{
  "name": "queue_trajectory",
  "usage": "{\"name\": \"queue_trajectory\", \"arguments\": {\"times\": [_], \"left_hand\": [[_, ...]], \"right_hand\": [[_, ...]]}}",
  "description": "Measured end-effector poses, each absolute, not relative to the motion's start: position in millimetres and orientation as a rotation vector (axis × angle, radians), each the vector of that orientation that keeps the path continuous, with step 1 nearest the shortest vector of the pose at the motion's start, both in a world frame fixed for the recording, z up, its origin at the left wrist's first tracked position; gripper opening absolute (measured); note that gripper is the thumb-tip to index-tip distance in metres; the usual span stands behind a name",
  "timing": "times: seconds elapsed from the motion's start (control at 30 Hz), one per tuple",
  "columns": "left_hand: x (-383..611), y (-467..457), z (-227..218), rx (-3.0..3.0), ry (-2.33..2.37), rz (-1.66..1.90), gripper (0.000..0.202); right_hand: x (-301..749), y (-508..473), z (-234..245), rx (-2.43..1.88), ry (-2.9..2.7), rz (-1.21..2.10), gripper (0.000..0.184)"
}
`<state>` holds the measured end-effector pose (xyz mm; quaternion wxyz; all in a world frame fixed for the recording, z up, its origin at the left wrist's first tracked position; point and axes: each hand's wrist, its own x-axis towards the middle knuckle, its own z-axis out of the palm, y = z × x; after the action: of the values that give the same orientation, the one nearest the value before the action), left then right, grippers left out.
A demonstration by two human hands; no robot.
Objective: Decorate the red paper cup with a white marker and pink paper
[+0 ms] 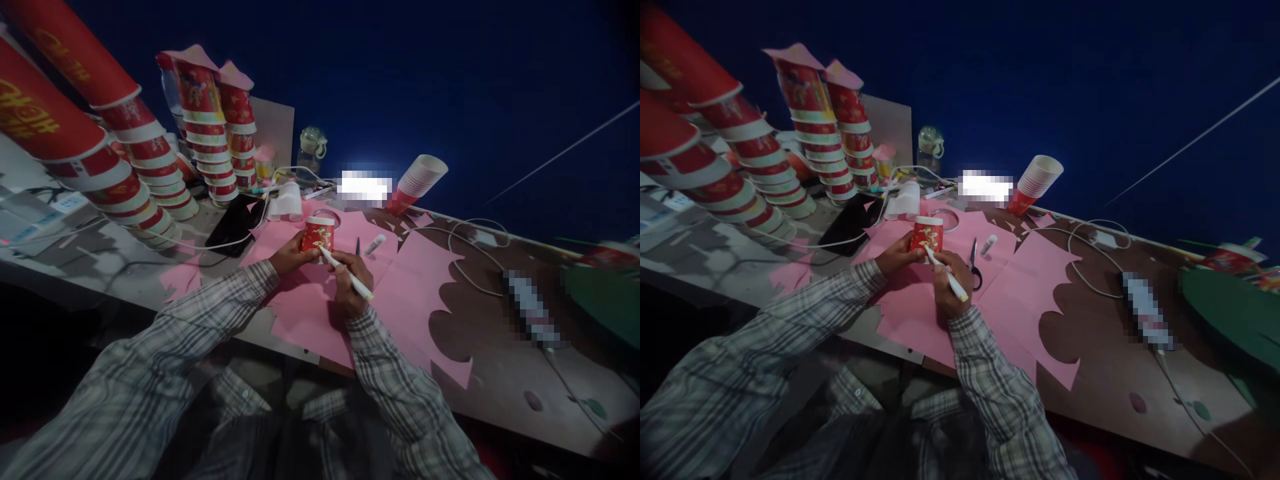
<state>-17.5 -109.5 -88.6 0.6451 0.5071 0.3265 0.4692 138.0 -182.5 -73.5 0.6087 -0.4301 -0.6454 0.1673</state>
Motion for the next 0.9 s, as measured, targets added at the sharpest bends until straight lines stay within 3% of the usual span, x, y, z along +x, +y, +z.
{"name": "queue_trajectory", "arguments": {"times": [0.53,0.9], "left_hand": [[-19,-104,-101,1.183,0.726,1.093,0.068],[-18,-107,-97,1.108,0.665,1.069,0.062]], "right_hand": [[141,-183,-72,-0.983,-1.186,0.696,0.029],[138,-181,-60,-0.969,-1.209,0.630,0.024]]}}
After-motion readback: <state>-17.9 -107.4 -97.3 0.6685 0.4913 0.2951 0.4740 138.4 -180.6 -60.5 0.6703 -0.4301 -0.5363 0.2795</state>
